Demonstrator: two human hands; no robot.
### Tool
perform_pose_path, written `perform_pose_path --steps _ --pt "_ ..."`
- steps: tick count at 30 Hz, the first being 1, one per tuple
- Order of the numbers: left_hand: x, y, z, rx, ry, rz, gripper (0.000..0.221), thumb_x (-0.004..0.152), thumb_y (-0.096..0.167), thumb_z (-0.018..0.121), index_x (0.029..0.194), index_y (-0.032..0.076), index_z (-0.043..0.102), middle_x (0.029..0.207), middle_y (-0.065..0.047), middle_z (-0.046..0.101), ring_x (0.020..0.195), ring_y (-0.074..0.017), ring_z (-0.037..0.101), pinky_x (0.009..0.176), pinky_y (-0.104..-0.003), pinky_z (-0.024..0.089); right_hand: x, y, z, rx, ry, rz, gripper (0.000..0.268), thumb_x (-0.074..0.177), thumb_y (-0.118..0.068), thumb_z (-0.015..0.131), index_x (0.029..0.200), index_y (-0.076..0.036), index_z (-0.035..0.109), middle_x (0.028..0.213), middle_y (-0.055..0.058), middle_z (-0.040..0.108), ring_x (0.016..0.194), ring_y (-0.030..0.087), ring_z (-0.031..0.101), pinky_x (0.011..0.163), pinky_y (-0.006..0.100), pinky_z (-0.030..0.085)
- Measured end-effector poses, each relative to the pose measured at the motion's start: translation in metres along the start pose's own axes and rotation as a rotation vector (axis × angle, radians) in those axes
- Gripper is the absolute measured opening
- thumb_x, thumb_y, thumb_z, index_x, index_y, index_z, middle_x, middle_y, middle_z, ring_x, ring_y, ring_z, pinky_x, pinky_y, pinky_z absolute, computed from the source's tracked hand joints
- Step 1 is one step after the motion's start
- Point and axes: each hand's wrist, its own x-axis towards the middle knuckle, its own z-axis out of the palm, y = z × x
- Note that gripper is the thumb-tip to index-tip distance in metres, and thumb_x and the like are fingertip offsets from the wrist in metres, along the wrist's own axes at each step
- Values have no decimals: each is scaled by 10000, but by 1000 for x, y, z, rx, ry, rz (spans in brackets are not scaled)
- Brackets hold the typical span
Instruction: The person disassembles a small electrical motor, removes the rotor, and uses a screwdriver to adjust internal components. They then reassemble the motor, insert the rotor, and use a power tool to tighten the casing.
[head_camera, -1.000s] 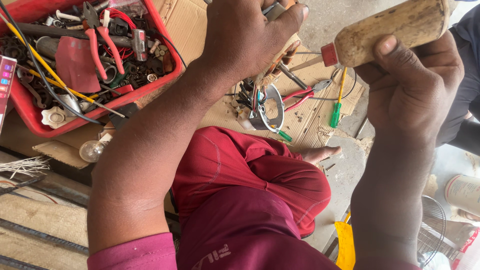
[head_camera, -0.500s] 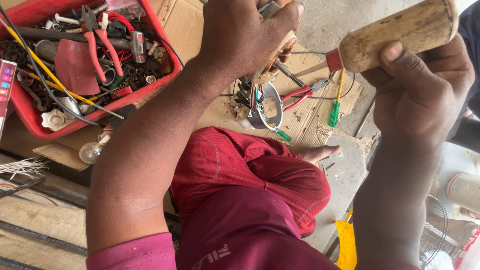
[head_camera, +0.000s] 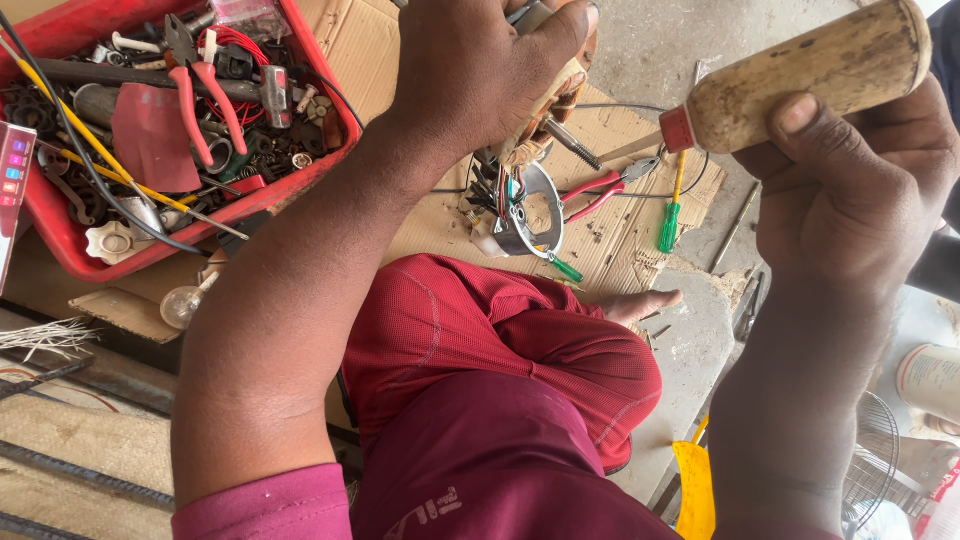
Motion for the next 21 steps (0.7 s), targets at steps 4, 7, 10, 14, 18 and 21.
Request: perform_pose_path --steps 4,7,10,14,18,21 --pt "0 0 0 -21 -12 -28 287 986 365 780 893 99 724 738 -41 728 648 -194 747 619 -363 601 -2 -1 1 -9 21 10 243 1065 135 663 1282 117 556 1208 265 686 1103 359 746 1015 538 603" --pt "0 1 0 -4 -4 -29 291 981 367 782 884 99 721 725 -40 724 639 -197 743 605 -368 591 -2 -2 1 -11 15 8 247 1052 139 649 1283 120 563 1197 263 687 1094 358 745 1018 540 602" --pt "0 0 1 0 -5 -7 291 993 368 783 900 99 722 732 -40 722 645 -194 740 601 -370 585 -2 -4 2 -17 12 8 254 1046 137 639 1288 122 562 1184 261 686 1086 358 744 1017 541 601" --pt "0 -1 2 -4 -17 -21 275 986 361 769 898 105 719 726 -29 718 635 -177 738 601 -358 593 -2 -4 1 -27 0 -3 244 1056 130 645 1284 122 557 1182 264 686 1096 363 746 1024 546 600" --pt "0 -2 2 -1 -4 12 240 973 339 755 928 106 717 748 -26 719 650 -170 741 612 -347 600 -3 2 -11 -19 -12 -12 223 1086 106 666 1277 118 551 1176 256 675 1099 364 742 1030 548 593" --pt "-1 -1 0 -32 -1 25 224 982 312 755 929 98 713 749 -30 716 647 -179 731 608 -356 586 -5 11 -26 50 14 52 230 1082 43 643 1293 81 560 1177 223 668 1127 363 721 1060 552 584"
